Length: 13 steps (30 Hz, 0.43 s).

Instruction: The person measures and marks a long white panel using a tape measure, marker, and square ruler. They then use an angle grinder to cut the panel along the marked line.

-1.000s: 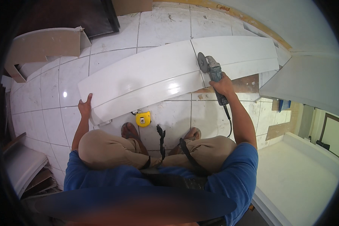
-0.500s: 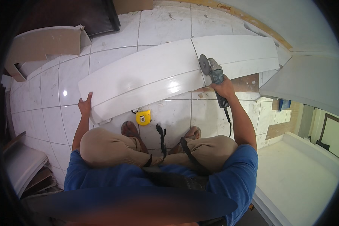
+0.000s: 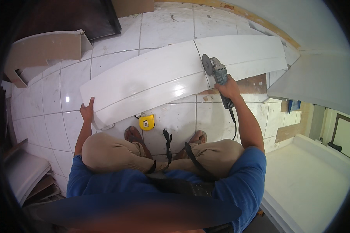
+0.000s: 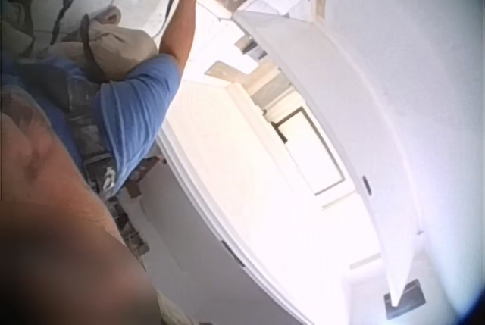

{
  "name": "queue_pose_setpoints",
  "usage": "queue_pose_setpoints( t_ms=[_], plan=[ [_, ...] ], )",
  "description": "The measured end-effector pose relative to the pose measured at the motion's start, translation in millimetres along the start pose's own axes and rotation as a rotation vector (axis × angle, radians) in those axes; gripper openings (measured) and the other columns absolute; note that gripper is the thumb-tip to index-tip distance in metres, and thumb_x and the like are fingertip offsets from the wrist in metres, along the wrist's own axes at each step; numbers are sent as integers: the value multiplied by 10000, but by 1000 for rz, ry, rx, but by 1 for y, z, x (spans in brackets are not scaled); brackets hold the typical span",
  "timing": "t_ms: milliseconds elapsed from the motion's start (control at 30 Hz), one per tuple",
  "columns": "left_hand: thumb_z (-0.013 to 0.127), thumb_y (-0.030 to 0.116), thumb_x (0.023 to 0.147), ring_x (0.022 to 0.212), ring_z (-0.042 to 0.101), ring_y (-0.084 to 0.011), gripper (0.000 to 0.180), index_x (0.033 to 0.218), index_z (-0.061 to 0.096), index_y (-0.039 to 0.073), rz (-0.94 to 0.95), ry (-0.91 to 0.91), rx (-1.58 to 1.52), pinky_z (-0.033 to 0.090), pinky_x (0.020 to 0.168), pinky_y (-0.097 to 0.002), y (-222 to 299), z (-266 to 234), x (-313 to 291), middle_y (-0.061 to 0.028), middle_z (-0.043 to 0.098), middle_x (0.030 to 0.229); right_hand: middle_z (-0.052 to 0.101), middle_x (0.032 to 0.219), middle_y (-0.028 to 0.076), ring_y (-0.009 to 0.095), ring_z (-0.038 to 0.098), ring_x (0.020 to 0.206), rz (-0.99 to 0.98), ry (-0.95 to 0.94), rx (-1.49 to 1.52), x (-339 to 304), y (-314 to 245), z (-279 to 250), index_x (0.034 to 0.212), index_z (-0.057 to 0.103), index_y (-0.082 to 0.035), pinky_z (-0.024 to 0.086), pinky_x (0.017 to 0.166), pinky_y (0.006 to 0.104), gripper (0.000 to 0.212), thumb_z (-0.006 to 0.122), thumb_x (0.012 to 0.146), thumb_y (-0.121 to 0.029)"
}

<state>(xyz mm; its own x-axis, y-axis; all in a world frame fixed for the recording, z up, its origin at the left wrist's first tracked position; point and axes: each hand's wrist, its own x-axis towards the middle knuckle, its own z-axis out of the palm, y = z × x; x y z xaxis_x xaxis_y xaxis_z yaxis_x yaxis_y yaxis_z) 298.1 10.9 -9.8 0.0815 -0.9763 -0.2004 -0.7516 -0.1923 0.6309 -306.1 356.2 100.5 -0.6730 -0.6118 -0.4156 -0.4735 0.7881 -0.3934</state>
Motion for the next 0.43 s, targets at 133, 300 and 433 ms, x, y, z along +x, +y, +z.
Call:
queue_pose_setpoints(
  t_ms=[133, 300, 433],
  plan=[
    [843, 548, 737, 969, 682, -298, 775, 1085, 640, -114, 2, 1, -7, 525, 894, -379, 0, 0, -1, -221, 710, 1050, 680, 1097, 298, 410, 668, 1050, 20, 0, 7, 1, -2, 1, 1245, 543, 82, 524, 921, 436, 748, 775, 693, -366],
    [841, 551, 738, 996, 679, -301, 797, 1103, 628, -124, -12, -8, -21, 522, 910, -380, -3, 2, 0, -231, 704, 1068, 682, 1094, 298, 402, 673, 1044, 31, -11, -14, -5, 4, 1, 1251, 542, 84, 523, 924, 433, 755, 783, 690, -360],
    [826, 597, 726, 1090, 650, -327, 946, 1233, 565, -158, -39, 4, 37, 488, 985, -396, -10, 4, 6, -283, 664, 1158, 684, 1100, 291, 411, 670, 1052, 25, -13, -21, -12, 9, 2, 1280, 534, 82, 521, 935, 436, 791, 796, 685, -369]
  ],
)
